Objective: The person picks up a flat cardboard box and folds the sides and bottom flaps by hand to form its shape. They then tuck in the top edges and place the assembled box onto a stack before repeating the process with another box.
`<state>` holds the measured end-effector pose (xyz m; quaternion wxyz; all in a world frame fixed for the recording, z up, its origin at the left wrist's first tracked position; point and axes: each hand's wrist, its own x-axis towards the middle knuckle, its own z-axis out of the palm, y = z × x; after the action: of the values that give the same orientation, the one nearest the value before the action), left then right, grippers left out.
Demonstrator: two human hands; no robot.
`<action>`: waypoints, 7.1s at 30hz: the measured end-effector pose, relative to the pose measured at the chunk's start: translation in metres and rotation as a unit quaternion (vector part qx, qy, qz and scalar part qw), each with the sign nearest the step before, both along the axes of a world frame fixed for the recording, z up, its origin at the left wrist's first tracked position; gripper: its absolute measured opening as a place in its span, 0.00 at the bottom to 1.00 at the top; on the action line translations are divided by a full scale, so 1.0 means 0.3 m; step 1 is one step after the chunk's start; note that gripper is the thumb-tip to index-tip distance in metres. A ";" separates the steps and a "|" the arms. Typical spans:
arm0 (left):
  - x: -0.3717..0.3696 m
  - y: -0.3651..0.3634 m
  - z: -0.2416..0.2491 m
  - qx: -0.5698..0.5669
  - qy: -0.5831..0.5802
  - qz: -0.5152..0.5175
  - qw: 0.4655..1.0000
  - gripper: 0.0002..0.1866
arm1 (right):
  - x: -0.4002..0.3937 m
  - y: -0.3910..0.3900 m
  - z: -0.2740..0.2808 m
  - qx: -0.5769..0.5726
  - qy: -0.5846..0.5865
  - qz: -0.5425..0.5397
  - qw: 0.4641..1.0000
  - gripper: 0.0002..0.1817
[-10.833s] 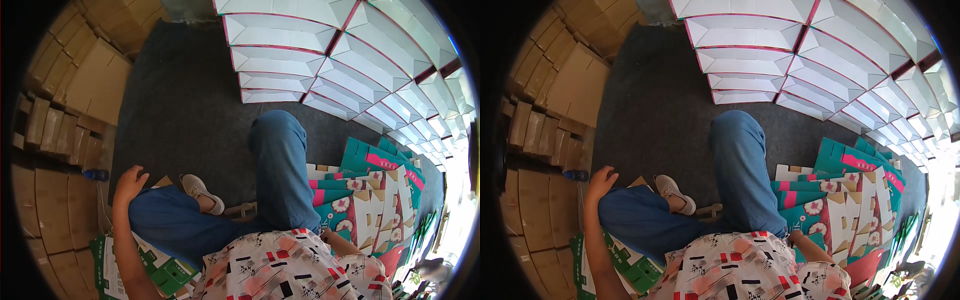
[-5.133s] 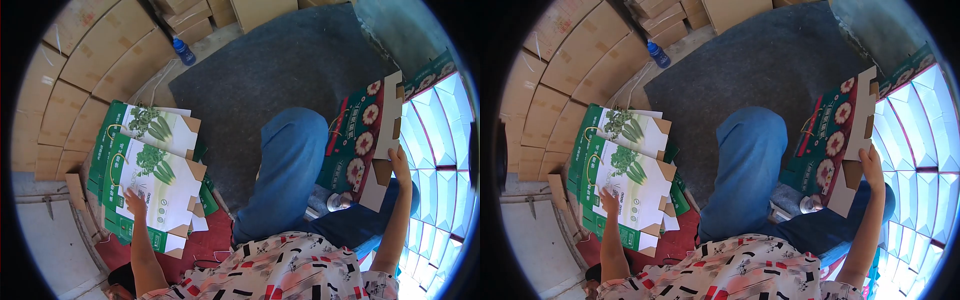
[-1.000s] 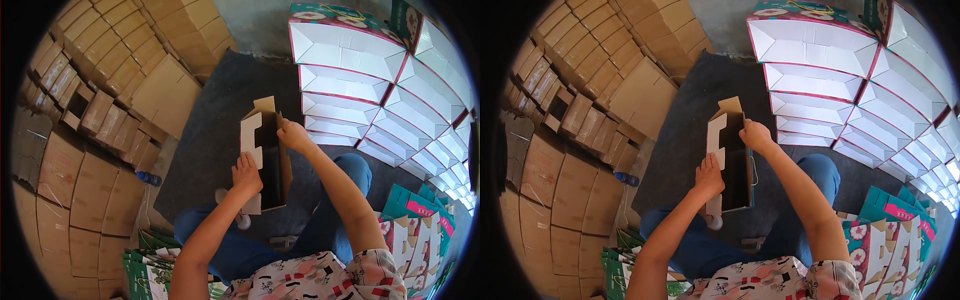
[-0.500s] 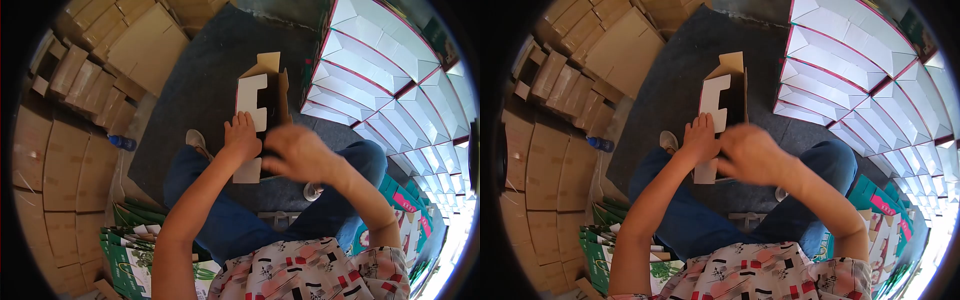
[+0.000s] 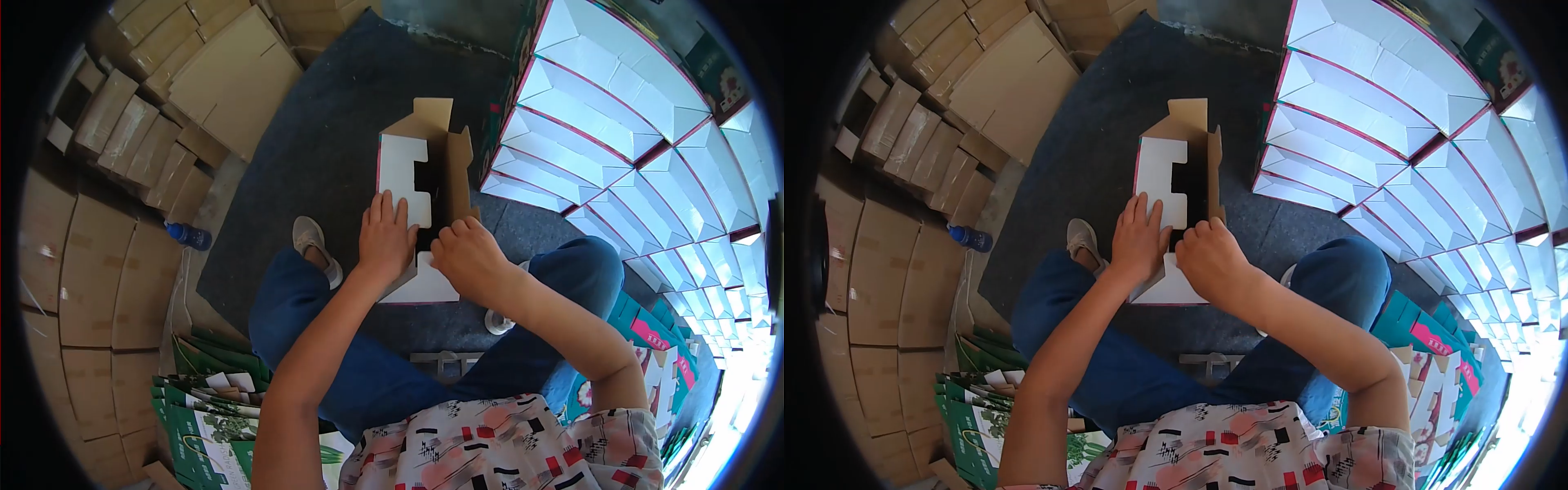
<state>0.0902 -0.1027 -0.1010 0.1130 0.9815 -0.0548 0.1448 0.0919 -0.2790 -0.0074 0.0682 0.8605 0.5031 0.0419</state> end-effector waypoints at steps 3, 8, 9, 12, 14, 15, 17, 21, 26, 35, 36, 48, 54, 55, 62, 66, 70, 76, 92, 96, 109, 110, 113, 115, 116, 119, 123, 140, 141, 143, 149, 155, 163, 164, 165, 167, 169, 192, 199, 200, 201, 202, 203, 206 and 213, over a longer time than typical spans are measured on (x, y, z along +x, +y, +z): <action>-0.048 0.020 0.050 -0.063 0.081 -0.027 0.994 0.30 | 0.070 0.028 -0.080 -0.095 0.017 -0.043 0.994 0.16; -0.126 -0.014 0.139 -0.001 0.138 -0.076 0.988 0.49 | 0.185 0.068 -0.020 -0.096 0.185 -0.117 0.971 0.28; -0.129 -0.020 0.130 0.000 0.134 -0.074 0.988 0.51 | 0.231 0.067 -0.026 0.015 0.201 -0.147 0.968 0.33; -0.120 -0.032 0.108 0.006 0.127 -0.071 0.989 0.54 | 0.454 0.089 -0.135 0.349 0.112 -0.234 0.900 0.39; -0.120 -0.035 0.110 0.015 0.132 -0.072 0.989 0.54 | 0.619 0.108 -0.205 0.451 0.037 -0.322 0.831 0.34; -0.119 -0.036 0.109 0.014 0.133 -0.075 0.988 0.53 | 0.647 0.113 -0.193 0.466 0.083 -0.321 0.820 0.33; -0.116 -0.039 0.107 0.012 0.134 -0.080 0.988 0.52 | 0.684 0.121 -0.165 0.491 0.175 -0.316 0.793 0.31; -0.131 -0.057 0.118 0.006 0.145 -0.086 0.986 0.45 | 0.683 0.095 -0.085 0.255 0.293 -0.276 0.879 0.27; -0.159 -0.120 0.099 0.022 0.102 -0.134 0.985 0.36 | 0.650 0.060 -0.248 0.131 -0.066 -0.173 0.974 0.26; -0.197 -0.239 0.099 -0.025 0.080 -0.123 0.989 0.33 | 0.627 0.084 -0.099 -0.027 0.097 -0.320 0.942 0.34; -0.202 -0.243 0.101 -0.012 0.089 -0.124 0.988 0.31 | 0.614 0.072 -0.085 -0.032 0.096 -0.335 0.937 0.32; -0.229 0.036 0.099 -0.045 0.056 -0.076 0.995 0.14 | 0.457 -0.247 0.003 -0.177 0.270 -0.219 0.921 0.23; -0.137 0.062 0.094 -0.206 0.030 0.052 0.977 0.22 | 0.527 -0.238 0.026 0.056 0.389 -0.319 0.862 0.34; -0.128 0.063 0.097 -0.225 0.038 0.081 0.970 0.25 | 0.524 -0.239 0.028 0.066 0.347 -0.296 0.888 0.36; -0.074 0.040 0.048 -0.295 -0.040 0.151 0.943 0.39 | 0.561 -0.260 -0.046 0.139 0.278 -0.226 0.923 0.29; -0.068 0.019 0.056 -0.164 -0.066 0.132 0.975 0.43 | 0.514 -0.214 -0.100 0.200 0.112 -0.174 0.958 0.24; -0.059 0.026 0.042 -0.132 -0.069 0.142 0.979 0.43 | 0.465 -0.180 -0.086 0.199 0.079 -0.079 0.974 0.38; -0.077 0.013 0.029 0.025 0.028 0.099 0.994 0.39 | 0.439 -0.132 -0.103 0.046 0.102 -0.107 0.988 0.39; -0.036 0.047 0.006 0.006 0.077 -0.011 0.997 0.29 | 0.501 -0.109 -0.171 -0.035 0.140 -0.033 0.989 0.27; -0.052 0.029 0.013 0.001 0.049 0.008 0.999 0.30 | 0.483 -0.124 -0.149 -0.006 0.154 -0.056 0.986 0.27; -0.018 0.189 0.025 -0.333 -0.095 0.258 0.902 0.34 | 0.515 -0.328 0.342 0.547 -0.156 -0.027 0.822 0.20; -0.003 0.218 0.001 -0.432 -0.068 0.281 0.854 0.35 | 0.513 -0.269 0.248 0.494 -0.077 -0.061 0.864 0.18; -0.004 0.333 -0.122 -0.651 0.022 0.325 0.685 0.38 | 0.571 -0.156 -0.009 0.376 0.070 -0.205 0.901 0.24; -0.006 0.389 -0.235 -0.735 0.097 0.318 0.591 0.40 | 0.662 -0.208 -0.227 0.312 0.152 -0.315 0.884 0.34; -0.004 0.381 -0.209 -0.736 0.120 0.332 0.578 0.42 | 0.720 -0.238 -0.308 0.325 0.240 -0.346 0.847 0.38; -0.041 0.333 -0.132 -0.707 0.194 0.376 0.568 0.49 | 0.758 -0.260 -0.363 0.347 0.465 -0.395 0.712 0.48; -0.071 0.419 -0.233 -0.741 0.255 0.331 0.526 0.52 | 0.684 -0.302 -0.267 0.337 0.576 -0.436 0.604 0.55; -0.126 0.383 -0.099 -0.814 0.036 0.168 0.555 0.46 | 0.495 -0.339 -0.176 0.392 0.681 -0.264 0.560 0.37; -0.138 0.368 -0.013 -0.795 0.042 0.214 0.566 0.46 | 0.503 -0.341 -0.158 0.405 0.690 -0.258 0.541 0.38; -0.137 0.349 -0.009 -0.792 0.044 0.249 0.555 0.44 | 0.497 -0.338 -0.164 0.396 0.670 -0.290 0.557 0.42; -0.172 0.260 -0.133 -0.744 0.145 0.229 0.610 0.47 | 0.447 -0.449 -0.397 0.358 0.639 -0.386 0.560 0.38; -0.184 0.252 -0.220 -0.671 0.318 0.253 0.620 0.51 | 0.436 -0.508 -0.424 0.301 0.684 -0.433 0.505 0.34; -0.162 0.184 -0.247 -0.321 0.276 0.041 0.905 0.39 | 0.474 -0.558 -0.405 0.085 0.658 -0.404 0.630 0.32; -0.160 0.153 -0.147 -0.263 0.267 0.049 0.926 0.39 | 0.474 -0.557 -0.400 0.038 0.642 -0.396 0.656 0.33; -0.160 0.132 -0.069 -0.205 0.255 0.060 0.943 0.38 | 0.472 -0.559 -0.408 -0.002 0.620 -0.422 0.661 0.35; -0.172 0.146 -0.007 -0.192 0.215 0.062 0.955 0.34 | 0.479 -0.544 -0.440 -0.046 0.636 -0.414 0.650 0.35; -0.175 0.143 0.065 -0.194 0.204 0.083 0.956 0.30 | 0.480 -0.529 -0.452 -0.069 0.633 -0.403 0.658 0.35; -0.070 0.137 0.062 -0.101 0.150 0.182 0.966 0.17 | 0.428 -0.499 -0.444 0.033 0.498 -0.424 0.755 0.36; -0.061 0.143 0.062 -0.120 0.178 0.214 0.953 0.19 | 0.414 -0.511 -0.497 0.095 0.467 -0.383 0.791 0.35; -0.056 0.134 0.052 -0.121 0.155 0.219 0.956 0.20 | 0.420 -0.511 -0.497 0.083 0.457 -0.374 0.803 0.36; -0.053 0.127 0.047 -0.122 0.133 0.222 0.958 0.21 | 0.416 -0.513 -0.497 0.071 0.446 -0.366 0.814 0.37; -0.046 0.128 0.050 -0.126 0.147 0.218 0.956 0.21 | 0.414 -0.515 -0.494 0.072 0.448 -0.374 0.809 0.37; -0.038 0.130 0.062 -0.130 0.162 0.215 0.954 0.22 | 0.409 -0.512 -0.484 0.074 0.450 -0.381 0.804 0.37; -0.029 0.115 0.064 -0.102 0.185 0.194 0.958 0.24 | 0.414 -0.503 -0.459 0.072 0.462 -0.384 0.796 0.36; -0.040 0.053 -0.033 -0.111 0.320 0.061 0.939 0.30 | 0.428 -0.505 -0.498 0.070 0.460 -0.374 0.802 0.36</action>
<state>0.0780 -0.0868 -0.1109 0.2239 0.9585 0.0605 -0.1655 0.2204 -0.4304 -0.1568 -0.2210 0.9026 0.1104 -0.3527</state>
